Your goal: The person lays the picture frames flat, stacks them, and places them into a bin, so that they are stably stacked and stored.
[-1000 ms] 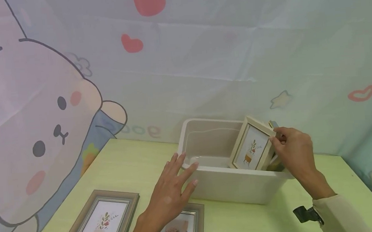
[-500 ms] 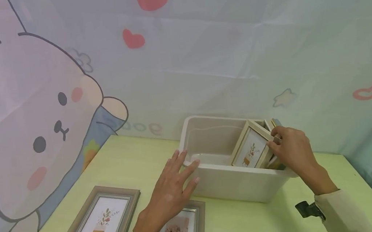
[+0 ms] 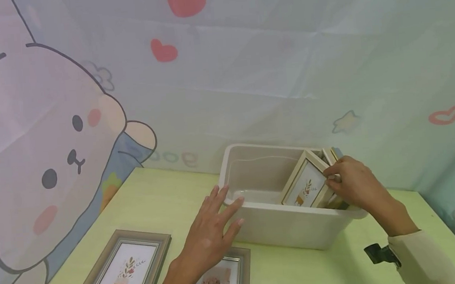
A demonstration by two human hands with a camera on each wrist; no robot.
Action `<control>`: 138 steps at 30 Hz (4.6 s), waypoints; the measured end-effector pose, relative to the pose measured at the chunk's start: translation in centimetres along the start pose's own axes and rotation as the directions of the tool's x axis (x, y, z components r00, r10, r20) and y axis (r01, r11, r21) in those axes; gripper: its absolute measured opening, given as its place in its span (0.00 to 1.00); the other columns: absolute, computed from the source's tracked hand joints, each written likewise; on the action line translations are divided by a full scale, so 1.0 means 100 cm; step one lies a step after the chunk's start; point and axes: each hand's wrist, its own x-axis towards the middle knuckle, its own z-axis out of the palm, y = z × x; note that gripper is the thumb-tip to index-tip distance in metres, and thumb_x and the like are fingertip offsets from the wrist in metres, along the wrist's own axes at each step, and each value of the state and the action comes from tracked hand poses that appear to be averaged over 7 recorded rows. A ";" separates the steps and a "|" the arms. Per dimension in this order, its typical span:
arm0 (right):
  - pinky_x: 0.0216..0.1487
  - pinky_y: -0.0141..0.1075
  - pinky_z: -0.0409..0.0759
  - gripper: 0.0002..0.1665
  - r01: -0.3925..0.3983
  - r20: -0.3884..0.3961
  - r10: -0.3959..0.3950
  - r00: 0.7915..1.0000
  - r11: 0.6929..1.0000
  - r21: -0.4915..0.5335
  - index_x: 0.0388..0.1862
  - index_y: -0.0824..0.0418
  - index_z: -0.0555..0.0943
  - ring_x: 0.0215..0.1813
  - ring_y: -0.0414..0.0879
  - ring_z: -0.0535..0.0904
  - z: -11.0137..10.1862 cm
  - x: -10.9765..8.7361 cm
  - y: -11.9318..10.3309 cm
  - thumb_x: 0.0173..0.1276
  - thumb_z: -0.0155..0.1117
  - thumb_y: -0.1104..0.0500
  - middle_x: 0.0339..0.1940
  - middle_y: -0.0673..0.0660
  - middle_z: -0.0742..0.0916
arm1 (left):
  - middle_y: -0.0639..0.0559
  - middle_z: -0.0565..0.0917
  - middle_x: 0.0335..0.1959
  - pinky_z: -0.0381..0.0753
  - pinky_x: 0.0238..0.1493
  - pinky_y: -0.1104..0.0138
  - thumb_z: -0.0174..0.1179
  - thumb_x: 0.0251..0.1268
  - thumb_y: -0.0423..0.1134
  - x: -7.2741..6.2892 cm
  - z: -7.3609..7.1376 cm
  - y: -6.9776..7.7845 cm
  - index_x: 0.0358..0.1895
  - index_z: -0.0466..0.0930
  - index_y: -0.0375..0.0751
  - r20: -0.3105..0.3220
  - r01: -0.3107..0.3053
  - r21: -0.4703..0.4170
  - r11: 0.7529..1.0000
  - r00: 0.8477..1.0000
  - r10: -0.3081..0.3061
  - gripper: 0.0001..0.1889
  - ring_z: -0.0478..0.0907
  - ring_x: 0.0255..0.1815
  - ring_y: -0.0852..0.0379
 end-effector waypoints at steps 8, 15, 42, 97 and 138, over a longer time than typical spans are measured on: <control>0.35 0.46 0.80 0.14 0.057 0.061 -0.059 0.996 0.998 0.030 0.40 0.67 0.89 0.38 0.52 0.80 -0.003 0.001 0.002 0.54 0.77 0.66 0.42 0.62 0.84 | 0.40 0.66 0.76 0.56 0.79 0.45 0.59 0.72 0.47 -0.001 0.000 -0.002 0.67 0.77 0.50 -0.008 -0.007 0.009 1.000 1.000 0.007 0.22 0.56 0.80 0.39; 0.38 0.49 0.82 0.09 0.057 0.027 -0.057 0.998 0.998 0.009 0.36 0.66 0.88 0.41 0.56 0.81 0.004 0.001 -0.001 0.55 0.76 0.67 0.43 0.63 0.83 | 0.40 0.66 0.76 0.56 0.79 0.45 0.59 0.72 0.47 -0.001 0.001 -0.002 0.67 0.77 0.50 -0.004 -0.007 0.014 1.000 1.000 0.007 0.22 0.55 0.81 0.40; 0.34 0.42 0.73 0.06 0.115 -0.036 -0.120 0.992 0.988 -0.104 0.31 0.64 0.88 0.35 0.53 0.74 0.016 -0.004 0.000 0.54 0.73 0.71 0.30 0.55 0.81 | 0.40 0.65 0.77 0.56 0.78 0.44 0.59 0.72 0.47 0.000 0.000 0.000 0.67 0.77 0.51 -0.002 -0.005 0.007 1.000 1.000 0.005 0.22 0.54 0.81 0.40; 0.45 0.64 0.77 0.35 0.106 -0.385 -0.064 0.921 0.991 0.087 0.61 0.62 0.80 0.61 0.71 0.72 0.030 -0.078 0.016 0.51 0.78 0.67 0.68 0.71 0.73 | 0.40 0.67 0.76 0.57 0.78 0.44 0.60 0.71 0.46 0.001 0.002 -0.001 0.66 0.78 0.51 -0.012 -0.008 0.004 1.000 1.000 0.008 0.22 0.55 0.81 0.40; 0.66 0.72 0.62 0.19 0.052 -0.523 0.107 0.846 0.959 0.280 0.57 0.65 0.83 0.76 0.67 0.63 0.082 -0.100 0.000 0.68 0.65 0.65 0.65 0.70 0.79 | 0.40 0.66 0.76 0.56 0.79 0.45 0.61 0.70 0.48 0.003 0.000 0.001 0.67 0.77 0.50 -0.011 -0.023 0.033 0.999 1.000 0.023 0.23 0.54 0.81 0.40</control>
